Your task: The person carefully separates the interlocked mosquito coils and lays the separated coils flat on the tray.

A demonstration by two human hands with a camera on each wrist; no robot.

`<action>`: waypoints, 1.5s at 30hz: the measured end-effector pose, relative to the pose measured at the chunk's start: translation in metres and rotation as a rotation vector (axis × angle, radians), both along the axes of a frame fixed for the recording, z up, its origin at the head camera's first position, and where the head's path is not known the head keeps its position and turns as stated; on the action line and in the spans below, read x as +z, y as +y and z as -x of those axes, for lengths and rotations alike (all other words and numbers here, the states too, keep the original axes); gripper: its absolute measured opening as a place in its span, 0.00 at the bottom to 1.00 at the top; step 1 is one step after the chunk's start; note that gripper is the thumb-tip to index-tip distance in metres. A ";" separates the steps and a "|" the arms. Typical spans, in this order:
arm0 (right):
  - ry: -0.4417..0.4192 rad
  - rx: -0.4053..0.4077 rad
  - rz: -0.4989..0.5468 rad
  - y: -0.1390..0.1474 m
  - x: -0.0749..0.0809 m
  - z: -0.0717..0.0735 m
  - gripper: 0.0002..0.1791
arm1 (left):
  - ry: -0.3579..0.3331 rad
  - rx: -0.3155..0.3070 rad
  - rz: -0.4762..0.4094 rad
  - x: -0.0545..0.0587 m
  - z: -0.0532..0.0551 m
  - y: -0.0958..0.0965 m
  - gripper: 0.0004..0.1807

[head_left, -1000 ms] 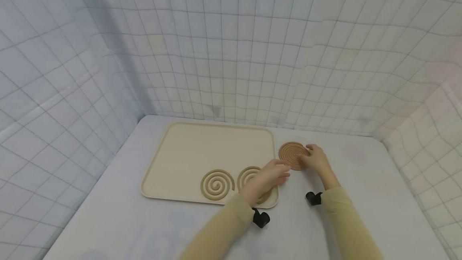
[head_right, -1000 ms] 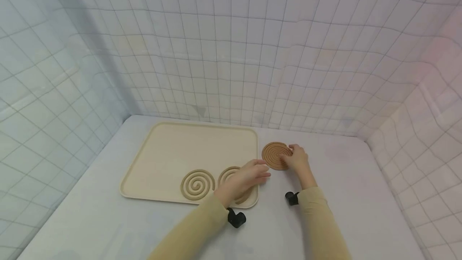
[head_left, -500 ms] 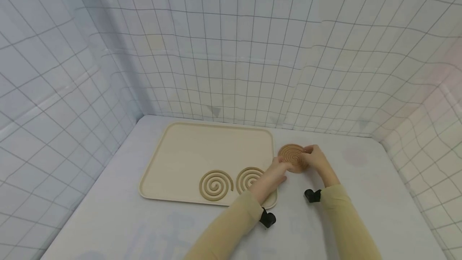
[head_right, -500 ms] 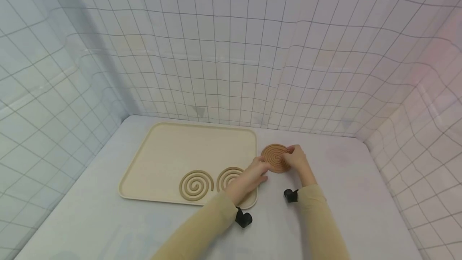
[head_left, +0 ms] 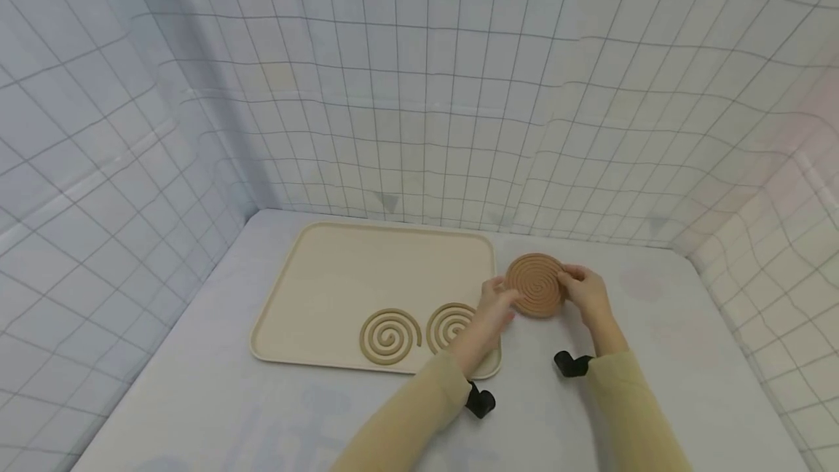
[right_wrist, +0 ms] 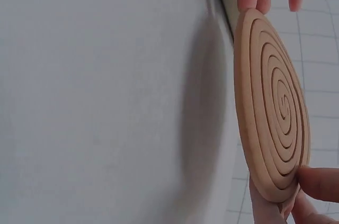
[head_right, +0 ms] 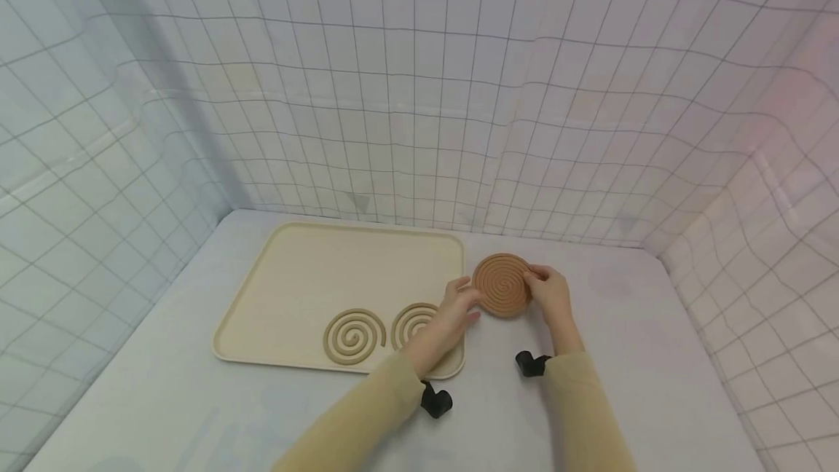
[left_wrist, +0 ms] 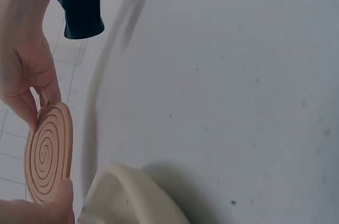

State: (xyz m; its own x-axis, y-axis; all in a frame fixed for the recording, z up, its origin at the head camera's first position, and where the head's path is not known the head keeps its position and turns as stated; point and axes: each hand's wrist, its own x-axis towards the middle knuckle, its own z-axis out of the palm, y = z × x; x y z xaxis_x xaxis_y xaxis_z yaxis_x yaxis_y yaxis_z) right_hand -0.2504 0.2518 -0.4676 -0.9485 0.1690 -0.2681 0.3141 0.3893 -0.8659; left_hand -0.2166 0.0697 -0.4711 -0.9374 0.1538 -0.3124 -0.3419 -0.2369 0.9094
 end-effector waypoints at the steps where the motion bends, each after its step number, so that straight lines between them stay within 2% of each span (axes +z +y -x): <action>1: 0.016 -0.015 0.011 -0.003 0.002 -0.002 0.27 | 0.025 0.018 0.016 0.000 -0.001 -0.002 0.37; 4: 0.059 -0.063 0.087 -0.015 0.009 -0.007 0.26 | 0.091 0.104 0.052 0.001 0.001 -0.009 0.36; 9: 0.084 -0.093 0.289 -0.038 0.015 -0.018 0.27 | 0.178 0.231 0.033 0.000 0.006 -0.023 0.36; 15: 0.087 -0.046 0.498 -0.066 0.013 -0.032 0.29 | 0.304 0.253 0.010 0.004 0.001 -0.041 0.34; 19: 0.069 0.014 0.563 -0.083 0.010 -0.041 0.30 | 0.410 0.266 0.034 0.007 -0.002 -0.054 0.35; 22: 0.049 0.037 0.582 -0.092 0.009 -0.047 0.30 | 0.431 0.261 0.049 0.007 -0.005 -0.063 0.36; 26: 0.039 0.056 0.584 -0.101 0.008 -0.053 0.29 | 0.365 0.264 0.036 0.005 -0.009 -0.071 0.37; 31: 0.030 0.085 0.604 -0.114 0.004 -0.059 0.29 | 0.237 0.304 -0.061 0.004 -0.015 -0.074 0.34; 36: 0.041 0.078 0.650 -0.127 0.000 -0.064 0.29 | 0.147 0.346 -0.057 0.005 -0.024 -0.076 0.31; 40: 0.056 0.057 0.686 -0.133 -0.002 -0.066 0.28 | 0.096 0.368 -0.097 0.007 -0.029 -0.077 0.34; 45: 0.051 0.074 0.696 -0.137 -0.004 -0.068 0.28 | 0.092 0.411 -0.134 0.006 -0.032 -0.080 0.35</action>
